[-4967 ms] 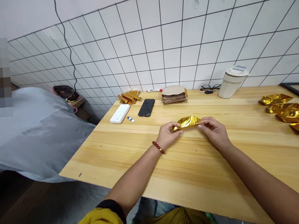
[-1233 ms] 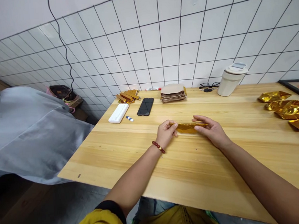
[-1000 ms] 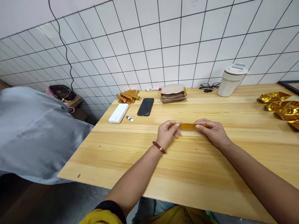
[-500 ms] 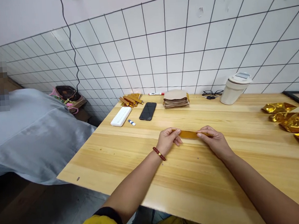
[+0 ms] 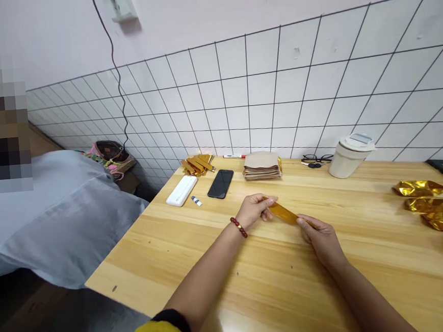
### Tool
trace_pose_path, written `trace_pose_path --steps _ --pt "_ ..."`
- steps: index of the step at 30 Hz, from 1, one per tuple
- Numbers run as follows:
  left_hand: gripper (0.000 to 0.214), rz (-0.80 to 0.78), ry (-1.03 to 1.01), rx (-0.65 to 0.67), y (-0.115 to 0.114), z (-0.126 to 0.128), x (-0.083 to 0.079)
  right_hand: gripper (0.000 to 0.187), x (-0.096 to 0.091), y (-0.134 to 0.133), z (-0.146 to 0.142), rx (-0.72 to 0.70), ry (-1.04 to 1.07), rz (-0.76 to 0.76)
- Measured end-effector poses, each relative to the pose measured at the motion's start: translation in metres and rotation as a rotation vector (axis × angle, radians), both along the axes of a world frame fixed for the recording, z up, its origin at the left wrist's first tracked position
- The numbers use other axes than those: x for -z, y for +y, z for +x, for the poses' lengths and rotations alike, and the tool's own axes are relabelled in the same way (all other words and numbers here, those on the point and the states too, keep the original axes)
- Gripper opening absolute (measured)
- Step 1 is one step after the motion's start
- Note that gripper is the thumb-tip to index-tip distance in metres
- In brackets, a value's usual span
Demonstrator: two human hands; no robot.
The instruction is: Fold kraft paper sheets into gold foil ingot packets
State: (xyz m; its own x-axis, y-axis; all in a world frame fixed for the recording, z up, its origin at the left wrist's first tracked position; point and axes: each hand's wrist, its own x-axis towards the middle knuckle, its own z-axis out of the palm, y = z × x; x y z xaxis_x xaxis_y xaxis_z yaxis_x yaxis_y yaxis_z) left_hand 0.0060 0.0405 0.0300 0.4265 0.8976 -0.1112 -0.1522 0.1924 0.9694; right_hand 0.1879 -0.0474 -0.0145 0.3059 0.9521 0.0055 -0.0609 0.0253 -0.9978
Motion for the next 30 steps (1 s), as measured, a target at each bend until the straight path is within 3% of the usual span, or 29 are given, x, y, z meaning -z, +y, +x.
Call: trace_pose_path --steps 3,8,11,16,19,23,30 --pt "0.047 0.005 -0.065 0.088 0.013 0.015 0.000 0.032 0.003 0.000 0.003 0.045 0.127 -0.004" --pt "0.052 -0.050 -0.156 0.088 0.030 0.030 0.014 0.038 0.002 0.007 0.008 0.076 0.185 -0.048" --pt "0.051 -0.063 -0.196 0.045 0.045 0.030 0.015 0.042 -0.018 0.028 0.014 -0.003 0.174 -0.125" --pt "0.050 -0.109 -0.352 -0.152 0.067 0.032 0.012 0.048 -0.050 0.082 0.034 -0.098 -0.056 -0.073" --pt "0.048 -0.133 -0.393 -0.232 0.072 0.039 0.021 0.050 -0.042 0.105 0.039 -0.036 -0.043 -0.039" --pt "0.048 -0.129 -0.389 -0.282 0.077 0.048 0.032 0.046 -0.015 0.122 0.035 0.069 0.065 0.013" --pt "0.044 -0.089 -0.347 -0.348 0.084 0.057 0.034 0.039 0.008 0.136 0.025 0.167 0.157 0.060"
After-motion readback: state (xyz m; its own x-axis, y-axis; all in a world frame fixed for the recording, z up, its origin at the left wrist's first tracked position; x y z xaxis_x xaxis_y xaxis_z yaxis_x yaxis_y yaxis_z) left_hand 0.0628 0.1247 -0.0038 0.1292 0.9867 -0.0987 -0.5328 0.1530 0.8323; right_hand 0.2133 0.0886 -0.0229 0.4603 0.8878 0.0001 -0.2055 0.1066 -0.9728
